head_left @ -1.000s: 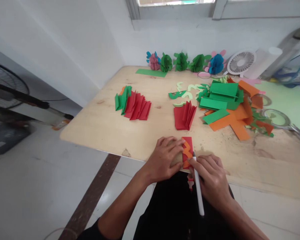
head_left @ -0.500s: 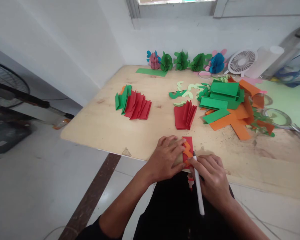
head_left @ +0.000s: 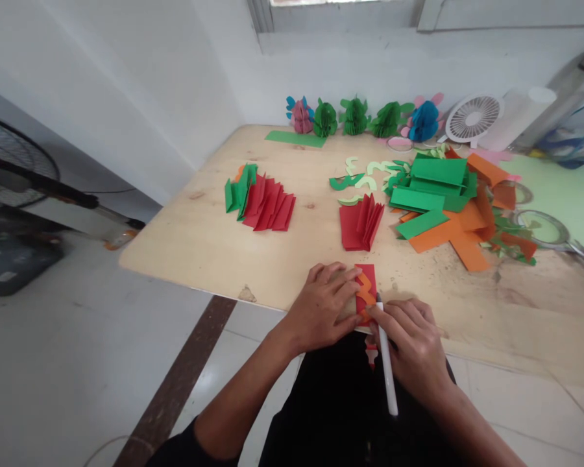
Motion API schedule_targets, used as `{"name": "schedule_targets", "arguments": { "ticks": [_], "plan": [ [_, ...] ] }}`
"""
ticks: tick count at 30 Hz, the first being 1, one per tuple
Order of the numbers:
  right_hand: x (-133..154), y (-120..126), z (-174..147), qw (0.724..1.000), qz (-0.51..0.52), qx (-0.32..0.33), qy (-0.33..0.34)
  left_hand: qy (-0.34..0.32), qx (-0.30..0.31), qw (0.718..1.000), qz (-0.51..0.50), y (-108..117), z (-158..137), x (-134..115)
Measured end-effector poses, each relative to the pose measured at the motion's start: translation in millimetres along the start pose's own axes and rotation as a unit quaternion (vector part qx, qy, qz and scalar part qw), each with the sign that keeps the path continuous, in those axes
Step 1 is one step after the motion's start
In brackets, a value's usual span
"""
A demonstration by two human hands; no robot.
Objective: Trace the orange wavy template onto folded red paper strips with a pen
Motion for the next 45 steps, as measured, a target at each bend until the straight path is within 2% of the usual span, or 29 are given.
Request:
{"name": "schedule_targets", "arguments": {
  "ticks": [22,45],
  "plan": [
    [-0.2,-0.3,-0.4,1.0,-0.001,0.001,-0.003,-0.001,-0.008,1.0,0.006,-1.6,0.1,-0.3],
    [-0.6,-0.4,-0.6,1.0,-0.012,-0.005,-0.006,0.013,0.02,1.0,0.013,0.3,2.1,0.2]
  ]
}}
Point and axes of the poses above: each hand's wrist, its own z-axis towards the middle knuckle, its own y-axis out of the back of the hand, x = y × z, the point moved 3 cm from there along z, towards the middle knuckle, and after that the axes turned 13 degrees about x, right-handed, at the moved point
